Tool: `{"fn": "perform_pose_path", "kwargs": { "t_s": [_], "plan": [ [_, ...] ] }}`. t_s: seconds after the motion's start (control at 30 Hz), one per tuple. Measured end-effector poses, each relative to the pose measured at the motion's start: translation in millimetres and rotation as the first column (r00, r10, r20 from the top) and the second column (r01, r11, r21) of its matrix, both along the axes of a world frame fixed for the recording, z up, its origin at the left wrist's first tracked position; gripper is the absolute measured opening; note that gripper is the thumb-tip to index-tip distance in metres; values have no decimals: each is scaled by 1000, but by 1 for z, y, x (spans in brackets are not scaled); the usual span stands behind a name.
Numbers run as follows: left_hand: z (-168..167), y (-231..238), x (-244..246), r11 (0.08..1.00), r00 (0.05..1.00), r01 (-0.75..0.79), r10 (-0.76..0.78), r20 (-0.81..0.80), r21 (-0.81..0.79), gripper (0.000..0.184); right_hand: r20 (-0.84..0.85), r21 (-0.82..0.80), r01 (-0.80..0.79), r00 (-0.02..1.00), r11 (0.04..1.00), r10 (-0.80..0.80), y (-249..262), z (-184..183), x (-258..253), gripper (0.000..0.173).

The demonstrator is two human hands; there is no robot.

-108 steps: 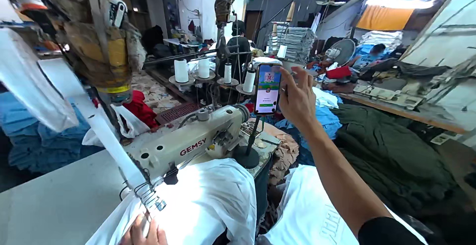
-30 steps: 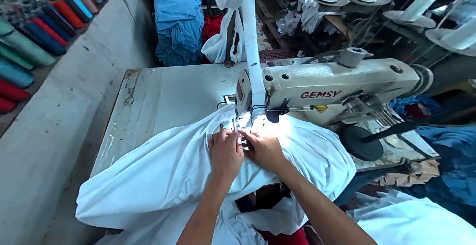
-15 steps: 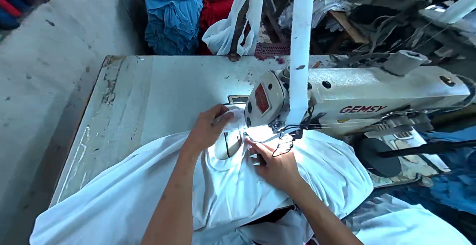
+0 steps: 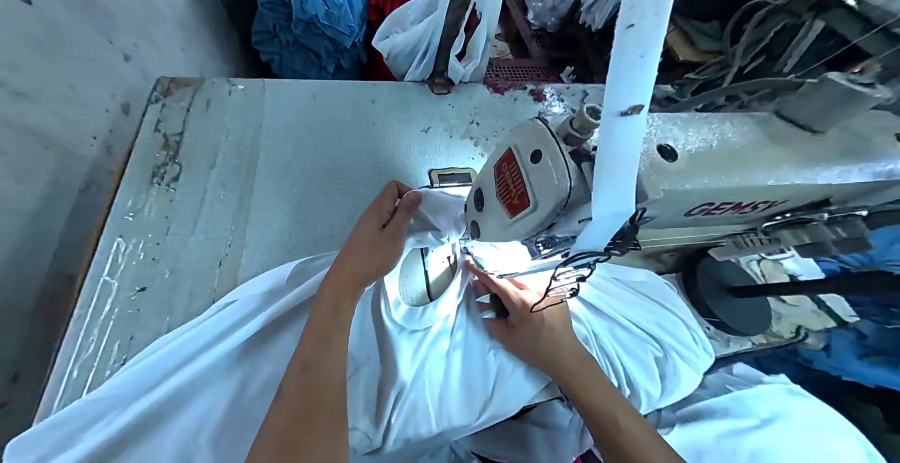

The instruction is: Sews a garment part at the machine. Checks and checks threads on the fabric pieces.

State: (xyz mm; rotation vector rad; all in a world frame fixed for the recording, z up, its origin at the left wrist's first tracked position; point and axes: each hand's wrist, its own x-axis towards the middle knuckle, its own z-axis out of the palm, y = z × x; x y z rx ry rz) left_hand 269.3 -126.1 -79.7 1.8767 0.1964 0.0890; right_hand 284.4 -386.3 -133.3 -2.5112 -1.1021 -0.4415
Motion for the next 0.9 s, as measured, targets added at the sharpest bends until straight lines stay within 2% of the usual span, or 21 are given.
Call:
{"fn": "perform_pose_path", "kwargs": {
  "t_s": [0.43, 0.5, 0.57, 0.63, 0.7, 0.8, 0.87, 0.9],
  "plan": [
    [-2, -2, 2, 999, 1000, -28, 28, -3, 27, 29, 18, 9, -6, 1000, 1000, 6, 1, 2, 0, 35],
    [-4, -4, 3, 997, 997, -67, 65, 42, 38, 26, 17, 9, -9, 1000, 1000, 9, 2, 2, 1, 35],
    [-7, -8, 1, 965, 973, -184, 152, 174, 184, 24, 6, -6, -11, 1000, 1000, 11, 1, 2, 1, 35],
    [2, -17, -12, 879, 937, -303, 203, 285, 369, 33, 9, 6, -26, 1000, 1000, 26, 2, 3, 1, 37],
    [13, -39, -32, 837, 906, -372, 234, 352, 401, 30, -4, 6, -39, 999, 999, 39, 1, 7, 0, 39],
    [3, -87, -62, 859, 951, -269, 165, 262, 435, 26, -6, 1, -45, 999, 999, 45, 0, 11, -4, 38],
    [-17, -110, -70, 802, 970, -222, 123, 211, 554, 28, -25, 4, -50, 998, 999, 50, 0, 13, -4, 38],
    [-23, -116, -71, 739, 971, -226, 116, 210, 635, 29, -47, 0, -52, 998, 999, 52, 0, 14, -3, 38]
  ]
}}
